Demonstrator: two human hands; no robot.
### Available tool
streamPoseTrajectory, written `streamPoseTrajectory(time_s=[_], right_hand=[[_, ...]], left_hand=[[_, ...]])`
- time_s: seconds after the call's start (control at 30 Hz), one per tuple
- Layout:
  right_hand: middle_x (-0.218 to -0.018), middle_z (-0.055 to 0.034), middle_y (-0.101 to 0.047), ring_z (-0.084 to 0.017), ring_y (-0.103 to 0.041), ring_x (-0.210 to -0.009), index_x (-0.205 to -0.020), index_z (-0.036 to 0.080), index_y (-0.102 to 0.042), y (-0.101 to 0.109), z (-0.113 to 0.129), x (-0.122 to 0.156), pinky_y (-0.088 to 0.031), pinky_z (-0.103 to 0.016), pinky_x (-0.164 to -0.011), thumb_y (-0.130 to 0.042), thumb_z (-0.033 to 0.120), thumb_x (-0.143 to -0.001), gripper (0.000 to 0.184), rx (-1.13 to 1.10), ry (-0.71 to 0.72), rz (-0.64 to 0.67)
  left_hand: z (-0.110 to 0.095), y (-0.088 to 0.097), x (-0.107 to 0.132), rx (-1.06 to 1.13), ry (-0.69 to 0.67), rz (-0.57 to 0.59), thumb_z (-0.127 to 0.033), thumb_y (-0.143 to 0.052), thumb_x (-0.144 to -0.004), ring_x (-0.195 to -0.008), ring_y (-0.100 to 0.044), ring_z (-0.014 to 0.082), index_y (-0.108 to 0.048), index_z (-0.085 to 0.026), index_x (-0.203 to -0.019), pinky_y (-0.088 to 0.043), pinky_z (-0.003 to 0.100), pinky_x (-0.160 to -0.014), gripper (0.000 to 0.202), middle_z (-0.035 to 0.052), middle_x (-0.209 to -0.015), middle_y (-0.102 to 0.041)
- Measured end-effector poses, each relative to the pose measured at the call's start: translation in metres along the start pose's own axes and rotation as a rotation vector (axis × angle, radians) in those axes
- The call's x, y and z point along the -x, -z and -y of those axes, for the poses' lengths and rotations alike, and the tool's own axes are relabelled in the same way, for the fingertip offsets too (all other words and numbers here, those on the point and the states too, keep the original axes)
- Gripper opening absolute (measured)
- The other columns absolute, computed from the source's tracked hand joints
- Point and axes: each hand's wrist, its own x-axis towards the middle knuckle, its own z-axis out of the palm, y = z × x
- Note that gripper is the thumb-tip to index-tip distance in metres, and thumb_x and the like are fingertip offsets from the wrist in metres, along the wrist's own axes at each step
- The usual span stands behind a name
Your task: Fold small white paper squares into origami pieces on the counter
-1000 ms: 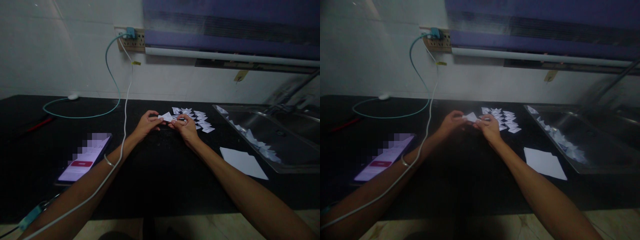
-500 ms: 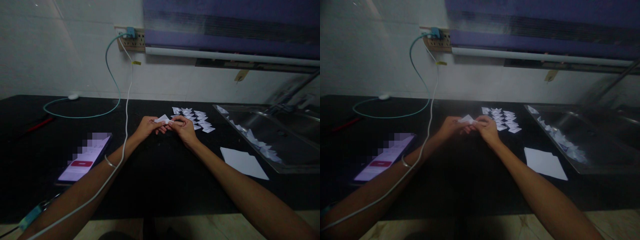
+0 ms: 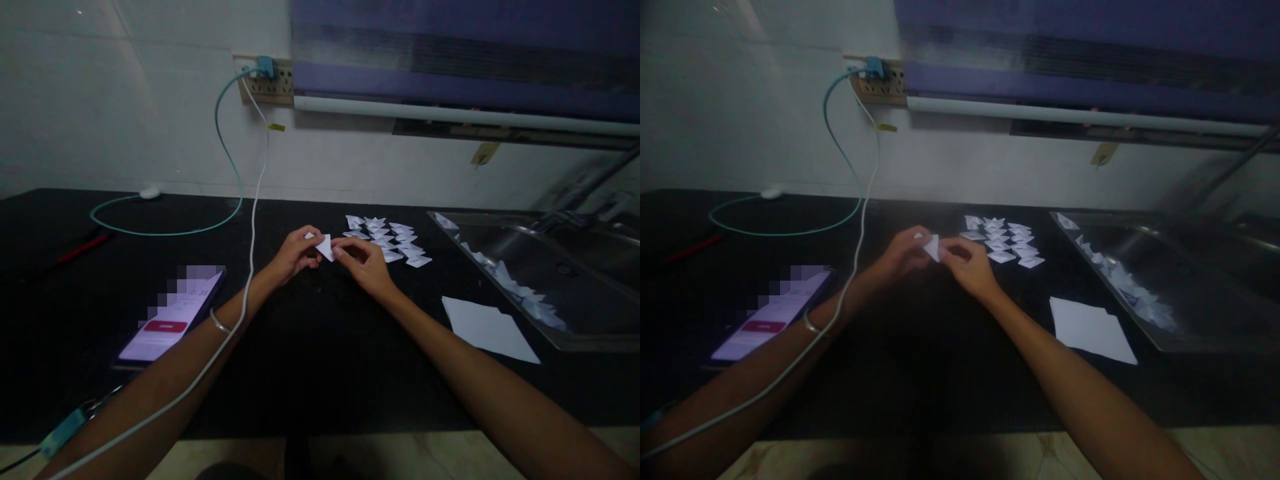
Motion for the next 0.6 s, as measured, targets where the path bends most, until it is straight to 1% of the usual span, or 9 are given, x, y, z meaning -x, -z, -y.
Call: streamPoseTrajectory(time_s=[0.1, 0.17, 0.23, 0.3, 0.4, 0.5, 0.6], right_hand=[[-0.099, -0.0049, -0.074, -0.018, -0.07, -0.084, -0.095, 0.024, -0.07, 0.002, -0.002, -0.001, -0.059, -0.037, -0.083, -0.073, 0.043, -0.082, 0.023, -0.13, -0.076, 0.046], [-0.091, -0.0028, -0.074, -0.016, -0.069, -0.075, -0.1, 0.024, -0.067, 0.002, -0.005, -0.002, -0.059, -0.035, -0.077, -0.076, 0.042, -0.08, 0.028, -0.193, -0.157, 0.078], [-0.082, -0.0007, -0.072, -0.016, -0.068, -0.069, -0.099, 0.024, -0.066, 0.001, -0.009, -0.003, -0.059, -0.034, -0.073, -0.077, 0.04, -0.078, 0.028, -0.183, -0.199, 0.102], [-0.079, -0.0005, -0.07, -0.016, -0.068, -0.07, -0.093, 0.022, -0.067, 0.0, -0.013, -0.004, -0.058, -0.033, -0.072, -0.076, 0.038, -0.077, 0.024, -0.108, -0.17, 0.097], [-0.082, -0.0017, -0.07, -0.017, -0.067, -0.075, -0.087, 0.022, -0.069, 0.0, -0.017, -0.005, -0.057, -0.033, -0.074, -0.074, 0.034, -0.079, 0.015, 0.054, -0.072, 0.033], [-0.086, -0.0034, -0.071, -0.019, -0.068, -0.081, -0.088, 0.022, -0.07, 0.001, -0.015, -0.004, -0.055, -0.034, -0.074, -0.07, 0.03, -0.083, 0.01, 0.21, 0.01, -0.016], [-0.088, -0.004, -0.071, -0.02, -0.067, -0.082, -0.091, 0.023, -0.071, 0.001, -0.009, 0.0, -0.054, -0.034, -0.072, -0.066, 0.029, -0.087, 0.01, 0.351, 0.081, 0.019]], left_hand=[[0.0, 0.001, -0.001, 0.053, -0.017, -0.029, -0.03, -0.072, -0.074, -0.054, -0.055, 0.0075, -0.054, -0.02, -0.083, -0.04, 0.018, -0.046, 0.023, -0.0035, -0.067, -0.056], [-0.001, 0.001, -0.002, 0.045, -0.041, -0.032, -0.03, -0.072, -0.076, -0.051, -0.053, 0.0066, -0.054, -0.021, -0.086, -0.037, 0.018, -0.045, 0.023, -0.0047, -0.066, -0.055], [0.0, 0.001, -0.003, -0.002, -0.064, -0.014, -0.034, -0.073, -0.077, -0.046, -0.05, 0.0055, -0.054, -0.022, -0.09, -0.032, 0.017, -0.041, 0.026, -0.006, -0.064, -0.054], [0.003, 0.001, -0.005, -0.06, -0.084, 0.01, -0.039, -0.074, -0.079, -0.042, -0.048, 0.0049, -0.053, -0.023, -0.094, -0.028, 0.016, -0.038, 0.031, -0.0071, -0.061, -0.054], [0.005, 0.0, -0.005, -0.107, -0.074, 0.009, -0.04, -0.074, -0.08, -0.044, -0.051, 0.0052, -0.053, -0.023, -0.097, -0.027, 0.015, -0.038, 0.032, -0.0064, -0.064, -0.057], [0.003, -0.001, -0.003, -0.071, -0.022, 0.005, -0.034, -0.073, -0.079, -0.047, -0.055, 0.0058, -0.054, -0.023, -0.097, -0.028, 0.015, -0.038, 0.029, -0.0041, -0.071, -0.062], [-0.002, -0.001, 0.0, -0.015, 0.009, 0.028, -0.025, -0.073, -0.073, -0.051, -0.058, 0.0075, -0.056, -0.02, -0.094, -0.032, 0.015, -0.039, 0.028, -0.0025, -0.073, -0.063]])
